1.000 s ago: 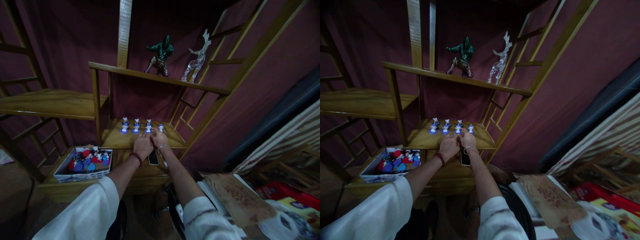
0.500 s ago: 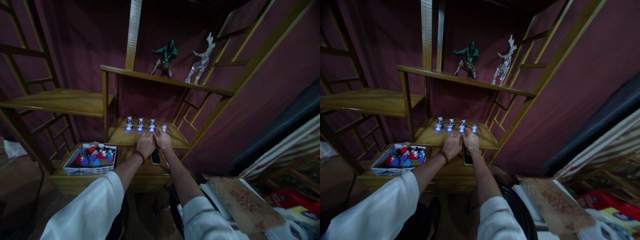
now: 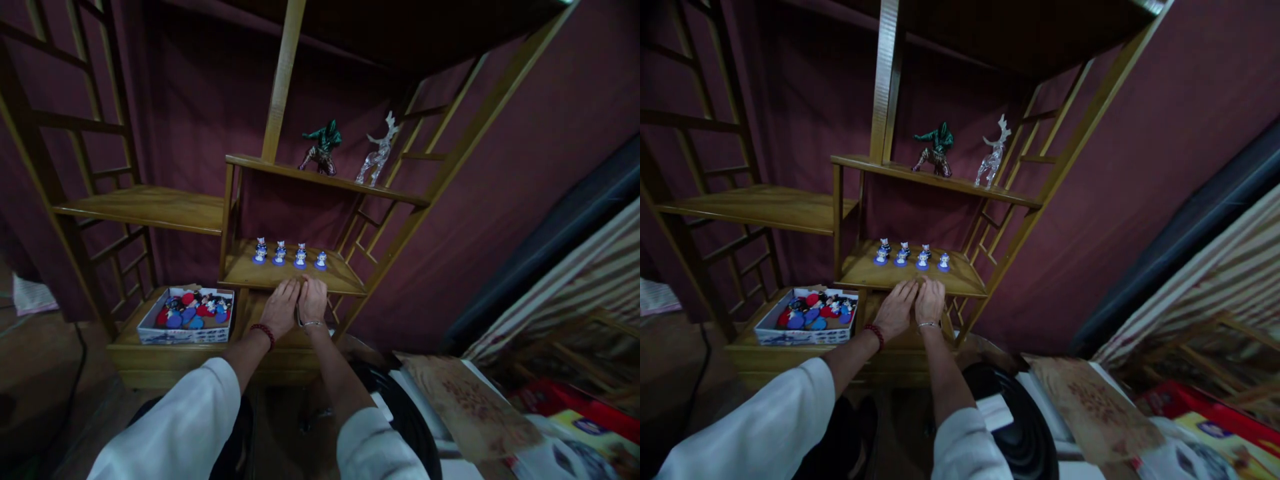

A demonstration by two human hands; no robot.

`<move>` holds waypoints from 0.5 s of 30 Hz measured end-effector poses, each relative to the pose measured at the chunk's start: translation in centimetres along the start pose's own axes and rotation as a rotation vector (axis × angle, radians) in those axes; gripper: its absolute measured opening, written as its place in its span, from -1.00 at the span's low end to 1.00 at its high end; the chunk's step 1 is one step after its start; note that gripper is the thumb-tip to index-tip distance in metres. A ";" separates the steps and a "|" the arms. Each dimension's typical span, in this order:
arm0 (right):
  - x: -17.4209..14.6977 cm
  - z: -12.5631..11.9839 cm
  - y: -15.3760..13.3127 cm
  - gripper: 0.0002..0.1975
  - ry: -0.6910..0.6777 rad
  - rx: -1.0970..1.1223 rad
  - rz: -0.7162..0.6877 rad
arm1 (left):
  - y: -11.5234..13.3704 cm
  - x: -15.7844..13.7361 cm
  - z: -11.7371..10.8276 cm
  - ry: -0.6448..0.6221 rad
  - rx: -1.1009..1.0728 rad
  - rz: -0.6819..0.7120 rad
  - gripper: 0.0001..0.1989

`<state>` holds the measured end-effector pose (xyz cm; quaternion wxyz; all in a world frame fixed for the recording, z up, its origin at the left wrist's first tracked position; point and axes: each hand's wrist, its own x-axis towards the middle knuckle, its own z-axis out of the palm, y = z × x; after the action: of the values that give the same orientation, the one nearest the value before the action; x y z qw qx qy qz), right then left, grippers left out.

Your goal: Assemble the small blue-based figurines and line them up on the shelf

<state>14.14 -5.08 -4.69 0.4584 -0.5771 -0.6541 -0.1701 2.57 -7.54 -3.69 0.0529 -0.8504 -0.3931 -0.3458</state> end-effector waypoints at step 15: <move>-5.4 -1.0 -7.0 -0.47 -0.252 -0.141 0.276 | 0.4 -5.9 -4.3 -0.405 0.001 -0.169 -0.56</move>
<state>7.70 -11.00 -6.34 0.3502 -0.7089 -0.6073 -0.0774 -2.16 -13.14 -4.11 -0.0560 -0.8665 -0.4657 -0.1710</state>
